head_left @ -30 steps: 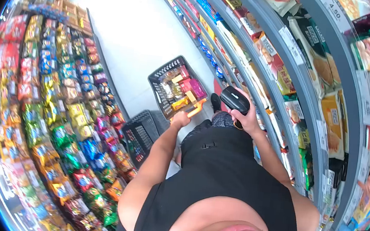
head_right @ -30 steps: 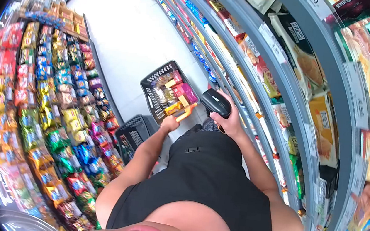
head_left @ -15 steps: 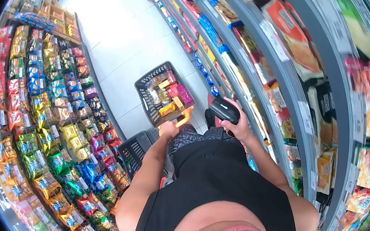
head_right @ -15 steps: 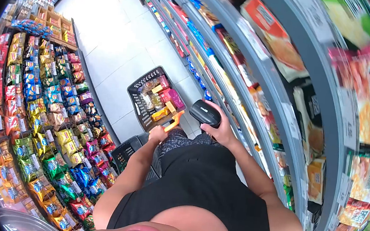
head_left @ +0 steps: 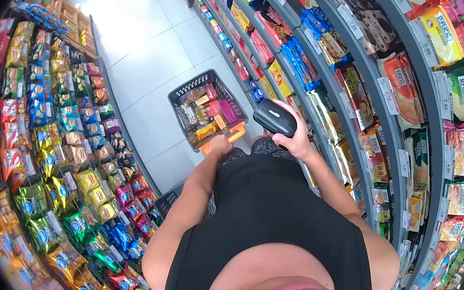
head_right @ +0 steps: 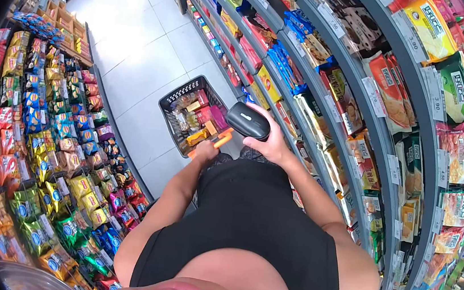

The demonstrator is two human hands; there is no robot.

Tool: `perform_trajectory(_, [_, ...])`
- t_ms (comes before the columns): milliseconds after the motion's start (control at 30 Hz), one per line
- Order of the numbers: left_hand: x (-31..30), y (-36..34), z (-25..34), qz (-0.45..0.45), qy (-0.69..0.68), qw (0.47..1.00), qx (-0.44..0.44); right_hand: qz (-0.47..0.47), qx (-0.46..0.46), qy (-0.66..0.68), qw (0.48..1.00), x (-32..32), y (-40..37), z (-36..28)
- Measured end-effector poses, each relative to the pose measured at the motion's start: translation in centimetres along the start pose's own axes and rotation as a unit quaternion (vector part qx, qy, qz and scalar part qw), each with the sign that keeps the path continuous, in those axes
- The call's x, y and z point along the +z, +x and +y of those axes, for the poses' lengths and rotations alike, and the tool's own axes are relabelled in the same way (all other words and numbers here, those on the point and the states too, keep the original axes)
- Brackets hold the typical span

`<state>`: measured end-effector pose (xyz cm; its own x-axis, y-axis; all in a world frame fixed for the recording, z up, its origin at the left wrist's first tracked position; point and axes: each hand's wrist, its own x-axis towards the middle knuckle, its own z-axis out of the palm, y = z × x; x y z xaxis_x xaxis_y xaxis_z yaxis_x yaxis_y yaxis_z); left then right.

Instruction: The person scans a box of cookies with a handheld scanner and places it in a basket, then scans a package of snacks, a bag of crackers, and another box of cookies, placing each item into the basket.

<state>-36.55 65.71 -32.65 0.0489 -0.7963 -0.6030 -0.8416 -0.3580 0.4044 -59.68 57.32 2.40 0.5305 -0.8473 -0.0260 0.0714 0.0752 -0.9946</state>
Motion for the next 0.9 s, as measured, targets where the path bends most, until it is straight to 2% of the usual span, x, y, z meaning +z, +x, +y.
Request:
perform_trajectory(267, [-7.3, 6.7, -3.7, -0.005, 0.011, 1.000, -0.003, 0.037, 0.006, -0.016, 0.999, 1.9, 5.8, 0.5])
perform_trajectory(333, [-7.7, 9.8, -5.5, 0.026, 0.016, 0.999, 0.009, 0.034, 0.004, -0.032, 0.999, 1.1, 8.3, 1.3])
perform_trajectory(567, [-16.1, 16.8, -8.5, 0.017, 0.042, 0.999, -0.017, 0.008, 0.070, 0.001, 0.998, -0.9, 17.6, 2.8])
perform_trajectory(633, [-18.5, 18.4, -9.3, 0.000, 0.039, 0.999, -0.030, 0.002, 0.056, 0.002, 0.998, -2.1, 21.6, 3.7])
perform_trajectory(667, [-19.2, 19.4, -9.8, 0.024, 0.049, 0.998, -0.044, 0.001, 0.038, -0.006, 0.999, -2.7, 23.6, 4.2])
perform_trajectory(700, [-19.4, 20.7, -10.7, 0.042, 0.065, 0.997, -0.020, 0.001, 0.020, -0.017, 1.000, -3.2, 25.8, 4.5])
perform_trajectory(767, [-22.2, 21.8, -10.4, -0.016, 0.043, 0.998, -0.044, 0.003, 0.001, -0.013, 1.000, -3.8, 29.9, 4.4])
perform_trajectory(900, [-26.5, 23.9, -10.3, -0.025, 0.036, 0.997, -0.067, -0.003, -0.017, -0.016, 1.000, -5.5, 37.2, 3.1])
